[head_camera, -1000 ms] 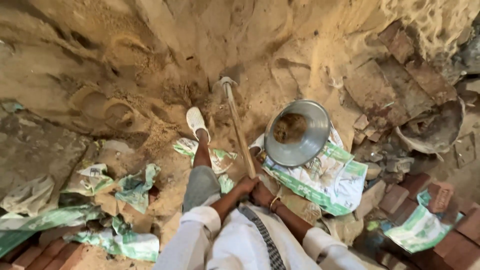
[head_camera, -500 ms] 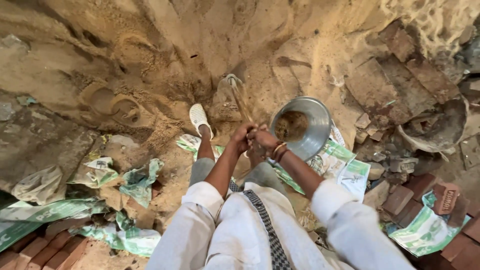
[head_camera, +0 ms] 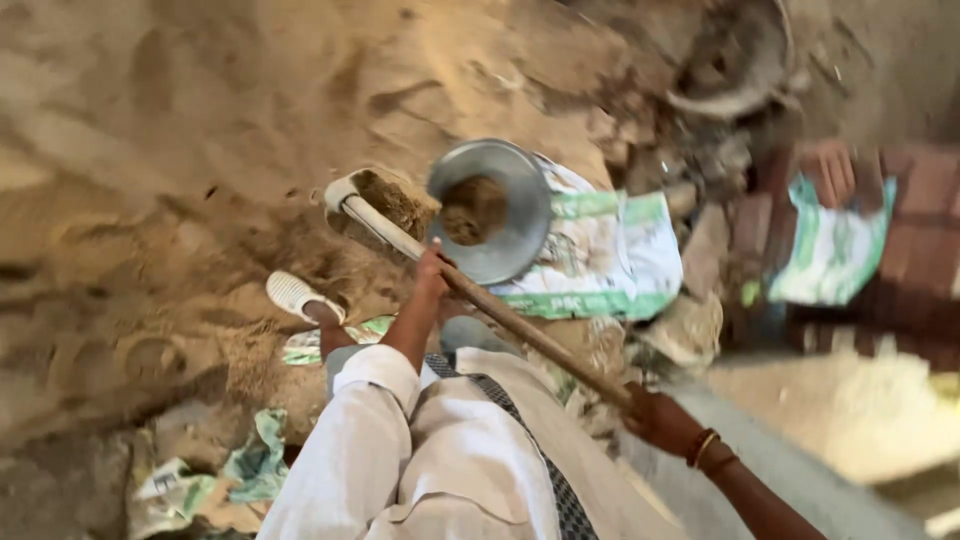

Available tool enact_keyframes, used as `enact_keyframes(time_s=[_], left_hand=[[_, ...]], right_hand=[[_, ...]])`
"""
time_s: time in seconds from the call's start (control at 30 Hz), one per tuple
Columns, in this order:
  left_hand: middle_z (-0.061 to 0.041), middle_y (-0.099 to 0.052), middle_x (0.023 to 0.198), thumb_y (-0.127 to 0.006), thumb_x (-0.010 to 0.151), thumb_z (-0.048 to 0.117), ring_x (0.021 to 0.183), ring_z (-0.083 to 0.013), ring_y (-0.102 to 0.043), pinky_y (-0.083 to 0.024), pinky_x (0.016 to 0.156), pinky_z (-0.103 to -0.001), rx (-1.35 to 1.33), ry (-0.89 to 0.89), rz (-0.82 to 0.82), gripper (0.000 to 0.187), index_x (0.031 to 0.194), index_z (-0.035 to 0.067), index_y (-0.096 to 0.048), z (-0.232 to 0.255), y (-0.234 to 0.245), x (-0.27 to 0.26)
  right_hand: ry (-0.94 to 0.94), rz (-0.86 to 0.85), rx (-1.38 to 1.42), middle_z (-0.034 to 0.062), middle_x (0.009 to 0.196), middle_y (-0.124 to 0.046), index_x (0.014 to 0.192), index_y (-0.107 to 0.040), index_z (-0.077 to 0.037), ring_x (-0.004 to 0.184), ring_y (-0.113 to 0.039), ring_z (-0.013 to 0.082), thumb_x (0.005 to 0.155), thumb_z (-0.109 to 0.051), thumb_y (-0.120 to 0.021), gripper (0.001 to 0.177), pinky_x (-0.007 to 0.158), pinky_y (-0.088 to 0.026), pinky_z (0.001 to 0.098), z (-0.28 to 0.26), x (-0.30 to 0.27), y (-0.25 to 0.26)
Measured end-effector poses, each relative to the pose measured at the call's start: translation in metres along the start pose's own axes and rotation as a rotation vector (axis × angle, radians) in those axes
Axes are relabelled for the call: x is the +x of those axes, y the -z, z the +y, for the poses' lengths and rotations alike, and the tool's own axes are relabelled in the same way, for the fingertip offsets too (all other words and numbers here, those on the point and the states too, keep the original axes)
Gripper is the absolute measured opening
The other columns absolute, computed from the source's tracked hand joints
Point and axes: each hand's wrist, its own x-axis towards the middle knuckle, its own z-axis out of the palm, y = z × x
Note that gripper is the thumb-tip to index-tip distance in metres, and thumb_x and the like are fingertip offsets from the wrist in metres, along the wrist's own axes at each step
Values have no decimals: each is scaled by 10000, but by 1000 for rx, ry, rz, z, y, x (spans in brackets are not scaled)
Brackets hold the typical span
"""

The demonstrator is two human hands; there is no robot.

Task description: The person digs sand from a sand pile using a long-handled hoe, scooping sand into a large metal basin. They lift the full basin, carry it up concrete stairs, empty the sand, then return to the pile and repeat the digging and filling before carrying the basin up the stairs again.

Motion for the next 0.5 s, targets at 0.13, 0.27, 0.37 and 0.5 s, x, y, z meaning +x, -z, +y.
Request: enact_keyframes(time_s=[0.13, 0.27, 0.37, 0.5], left_hand=[[-92, -514, 630, -644, 977, 276, 566, -275, -522, -479, 561, -443, 215, 65, 171, 316, 753, 97, -510, -39, -53, -24], [-97, -530, 657, -656, 985, 265, 628, -277, -528, -510, 600, -472, 434, -47, 174, 279, 811, 72, -554, -18, -77, -11], [-77, -625, 749, -709, 954, 254, 723, -268, -644, -582, 664, -462, 483, -205, 301, 198, 950, 76, -624, 51, -122, -18], [-84, -609, 704, -716, 926, 200, 608, -250, -614, -533, 544, -431, 445, -402, 226, 175, 943, 53, -623, 147, -173, -42]], right_hand=[[-485, -180, 112, 163, 760, -730, 1228, -539, -97, 692, -712, 347, 901, -343, -676, 431, 639, -558, 480, 28, -26, -19], [-471, -66, 166, 180, 789, -733, 1214, -552, -94, 749, -718, 374, 901, -361, -687, 434, 679, -561, 493, 30, -10, -45], [-368, 55, 251, 237, 902, -733, 1353, -481, -44, 846, -722, 416, 888, -363, -719, 611, 747, -585, 496, 18, 48, -62], [-172, 161, 372, 262, 1025, -715, 1396, -483, -33, 915, -692, 458, 857, -317, -714, 652, 801, -566, 513, -52, 163, -34]])
